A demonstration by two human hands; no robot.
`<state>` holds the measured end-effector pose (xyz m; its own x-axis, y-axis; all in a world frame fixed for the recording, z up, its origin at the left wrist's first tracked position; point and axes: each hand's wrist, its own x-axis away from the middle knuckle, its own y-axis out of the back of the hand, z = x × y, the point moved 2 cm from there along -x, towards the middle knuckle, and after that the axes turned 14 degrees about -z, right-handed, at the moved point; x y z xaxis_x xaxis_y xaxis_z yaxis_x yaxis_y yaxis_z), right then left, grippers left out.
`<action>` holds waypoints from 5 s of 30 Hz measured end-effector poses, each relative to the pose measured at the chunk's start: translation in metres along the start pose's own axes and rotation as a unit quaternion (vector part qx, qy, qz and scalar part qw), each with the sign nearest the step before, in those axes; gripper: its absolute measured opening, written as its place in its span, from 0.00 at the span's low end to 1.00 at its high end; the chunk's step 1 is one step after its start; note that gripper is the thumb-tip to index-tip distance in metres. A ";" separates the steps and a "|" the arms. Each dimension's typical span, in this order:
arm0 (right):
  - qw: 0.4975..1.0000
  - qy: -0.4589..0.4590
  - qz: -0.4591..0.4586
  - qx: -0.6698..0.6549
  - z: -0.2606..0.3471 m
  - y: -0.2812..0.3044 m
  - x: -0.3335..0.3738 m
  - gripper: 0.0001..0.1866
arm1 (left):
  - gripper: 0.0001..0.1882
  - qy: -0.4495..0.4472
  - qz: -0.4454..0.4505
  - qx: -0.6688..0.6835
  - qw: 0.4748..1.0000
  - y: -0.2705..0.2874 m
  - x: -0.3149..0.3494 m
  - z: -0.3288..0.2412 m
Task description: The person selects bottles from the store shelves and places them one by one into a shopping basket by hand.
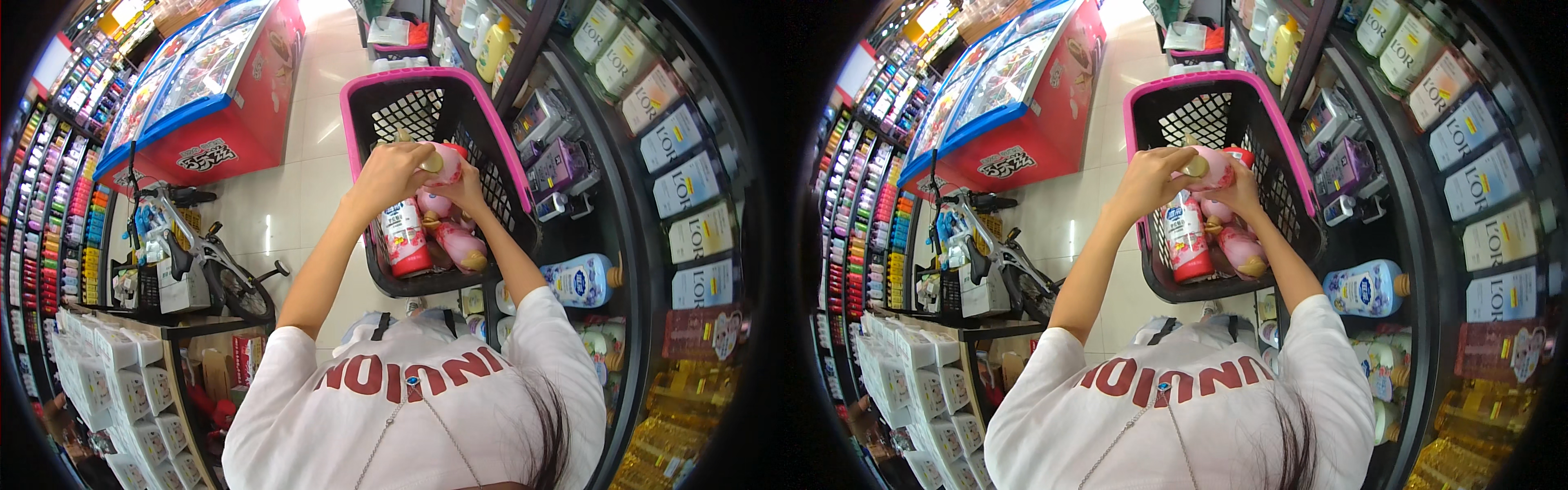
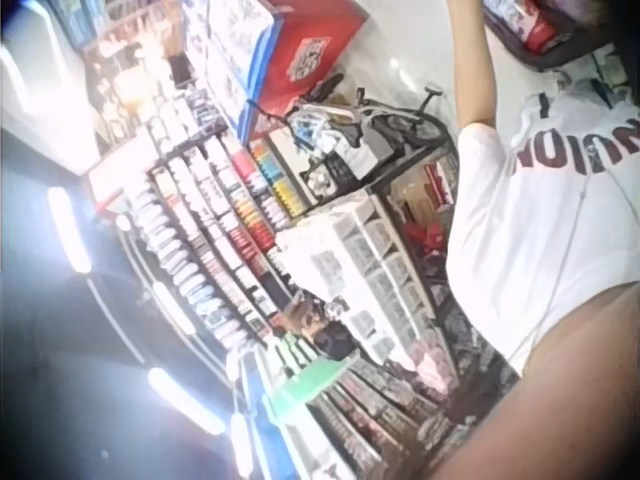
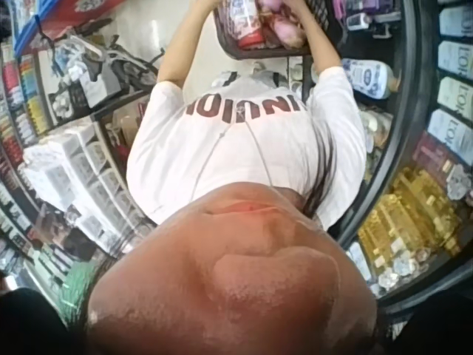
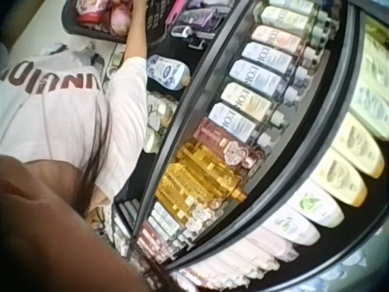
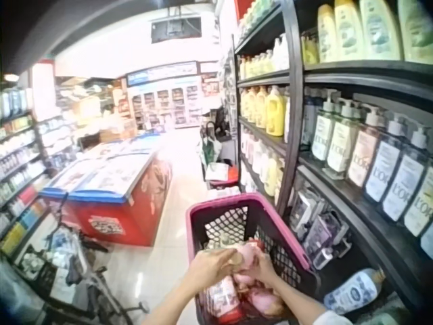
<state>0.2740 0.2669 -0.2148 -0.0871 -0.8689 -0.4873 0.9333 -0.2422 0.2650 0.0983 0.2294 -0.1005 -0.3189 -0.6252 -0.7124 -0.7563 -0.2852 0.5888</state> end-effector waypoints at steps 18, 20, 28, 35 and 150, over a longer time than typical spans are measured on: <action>0.991 0.031 0.085 0.097 -0.105 -0.065 0.011 0.38 | 0.12 0.038 0.153 -0.122 0.980 -0.057 0.056 0.062; 0.992 0.030 0.086 0.087 -0.108 -0.064 0.014 0.37 | 0.13 0.050 0.151 -0.121 0.980 -0.056 0.058 0.056; 0.977 0.047 0.150 0.145 -0.114 -0.059 0.013 0.31 | 0.19 0.081 0.231 -0.111 0.963 -0.083 0.073 0.060; 0.976 0.047 0.164 0.133 -0.123 -0.056 0.017 0.34 | 0.17 0.081 0.247 -0.096 0.961 -0.103 0.063 0.061; 0.773 -0.266 -0.500 0.287 0.183 0.301 0.405 0.39 | 0.18 -0.085 0.271 0.517 0.807 -0.148 0.126 -0.413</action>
<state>0.4560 -0.2368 -0.1801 -0.9380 -0.1421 -0.3163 0.0130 -0.9260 0.3773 0.4061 -0.1069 -0.1198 -0.7703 -0.3211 -0.5510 -0.5241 0.8109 0.2602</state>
